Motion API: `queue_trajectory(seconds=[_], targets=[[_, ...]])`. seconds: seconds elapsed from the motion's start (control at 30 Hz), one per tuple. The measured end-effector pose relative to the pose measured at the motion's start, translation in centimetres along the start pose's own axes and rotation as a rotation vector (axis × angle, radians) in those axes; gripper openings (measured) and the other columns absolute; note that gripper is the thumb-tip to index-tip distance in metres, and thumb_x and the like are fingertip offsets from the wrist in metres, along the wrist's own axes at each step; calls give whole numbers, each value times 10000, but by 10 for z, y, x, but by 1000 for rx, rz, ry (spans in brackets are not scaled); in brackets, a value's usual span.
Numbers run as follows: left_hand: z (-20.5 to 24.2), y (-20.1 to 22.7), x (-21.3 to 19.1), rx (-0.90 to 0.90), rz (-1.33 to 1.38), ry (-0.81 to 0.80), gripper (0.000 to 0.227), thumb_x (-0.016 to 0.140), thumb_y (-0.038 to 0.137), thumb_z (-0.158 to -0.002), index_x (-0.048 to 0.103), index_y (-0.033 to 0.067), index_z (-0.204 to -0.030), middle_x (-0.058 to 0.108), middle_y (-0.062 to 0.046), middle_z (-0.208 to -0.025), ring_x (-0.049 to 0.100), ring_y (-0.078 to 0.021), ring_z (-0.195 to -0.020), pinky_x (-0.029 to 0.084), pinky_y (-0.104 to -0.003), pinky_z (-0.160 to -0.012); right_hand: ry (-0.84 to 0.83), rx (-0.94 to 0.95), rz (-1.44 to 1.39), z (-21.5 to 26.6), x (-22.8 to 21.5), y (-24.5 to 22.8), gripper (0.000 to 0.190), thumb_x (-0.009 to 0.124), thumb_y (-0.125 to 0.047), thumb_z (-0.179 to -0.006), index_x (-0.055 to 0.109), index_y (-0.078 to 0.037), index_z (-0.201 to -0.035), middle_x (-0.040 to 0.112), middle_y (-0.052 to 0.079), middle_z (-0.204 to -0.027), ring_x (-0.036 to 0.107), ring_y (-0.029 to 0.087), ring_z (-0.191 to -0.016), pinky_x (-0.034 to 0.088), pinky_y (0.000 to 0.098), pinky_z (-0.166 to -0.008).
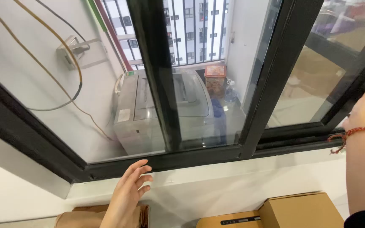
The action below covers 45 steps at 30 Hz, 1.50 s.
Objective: The person ties a white ribbon around a cardboard box, forms a bow, writes on a yellow sticky note with a pencil, and places the note on the box. The person then moves the box aside and picks up a plastic bag.
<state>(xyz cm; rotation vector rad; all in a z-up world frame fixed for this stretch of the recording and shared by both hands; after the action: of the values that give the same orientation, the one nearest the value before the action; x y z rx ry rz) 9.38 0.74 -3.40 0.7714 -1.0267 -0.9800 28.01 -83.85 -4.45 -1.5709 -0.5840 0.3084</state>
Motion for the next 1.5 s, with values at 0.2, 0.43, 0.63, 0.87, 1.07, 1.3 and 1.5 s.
queue_trajectory(seconds=[0.2,0.43,0.63,0.87,1.07,1.3,1.5], targets=[[49,29,12,29,-50,11,359,542,239,-1065,694,89,-1354,703,-108,-1214,669,-237,-971,490,-372,-841,-245,-92,-94,143,58,-55,694,276,-705,-951,589,-327,-1440,633,-126,-1512,590,49,-1392,468,248,-1188],[162,24,-108,191,113,240,335,550,149,-1075,695,35,-1355,700,-134,-1150,674,-243,-890,463,-343,-793,-366,-894,-251,540,125,-156,299,462,-84,-1238,441,47,-1505,458,231,-1494,446,356,-1411,332,477,-1262],[326,-39,-266,228,194,649,324,548,220,-1074,671,90,-1343,727,-95,-1185,667,-216,-971,489,-354,-840,-1524,-197,-26,878,201,-91,328,589,-363,-1034,738,-150,-1234,775,4,-1276,716,154,-1215,521,323,-1088],[560,-160,-369,210,207,1205,305,582,228,-1039,726,124,-1287,701,-64,-1156,551,-147,-830,401,-282,-716,-2294,95,201,1153,96,-9,328,647,-290,-996,785,-64,-1190,846,88,-1145,813,167,-1046,651,299,-935],[661,-263,-406,231,152,1490,277,655,184,-1019,756,96,-1261,713,-91,-1087,596,-170,-796,474,-266,-629,-2452,-16,283,1236,25,6,267,688,-203,-995,805,-76,-1199,844,133,-1097,805,194,-1027,640,314,-909],[652,-329,-452,299,172,1503,370,700,220,-1021,717,24,-1334,717,-244,-1311,716,-368,-1197,626,-489,-943,-2558,119,315,1304,-20,19,364,685,-77,-1004,724,-13,-1360,773,238,-1243,775,276,-1012,651,370,-823],[615,-350,-462,250,328,1407,500,696,241,-1008,609,61,-1466,664,-210,-1421,735,-279,-1133,628,-380,-891,-2465,277,578,1347,-33,60,554,747,-201,-961,607,40,-1441,778,194,-1196,773,223,-682,628,309,-506]])
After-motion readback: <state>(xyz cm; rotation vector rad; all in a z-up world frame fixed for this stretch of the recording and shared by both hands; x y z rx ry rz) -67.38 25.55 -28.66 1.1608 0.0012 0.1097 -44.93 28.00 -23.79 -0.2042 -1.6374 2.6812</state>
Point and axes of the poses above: each hand's wrist, its own z-axis away from the middle knuckle, its own x-axis out of the palm, y = z × x, the point moved 10 cm from there along -z, towards the middle knuckle
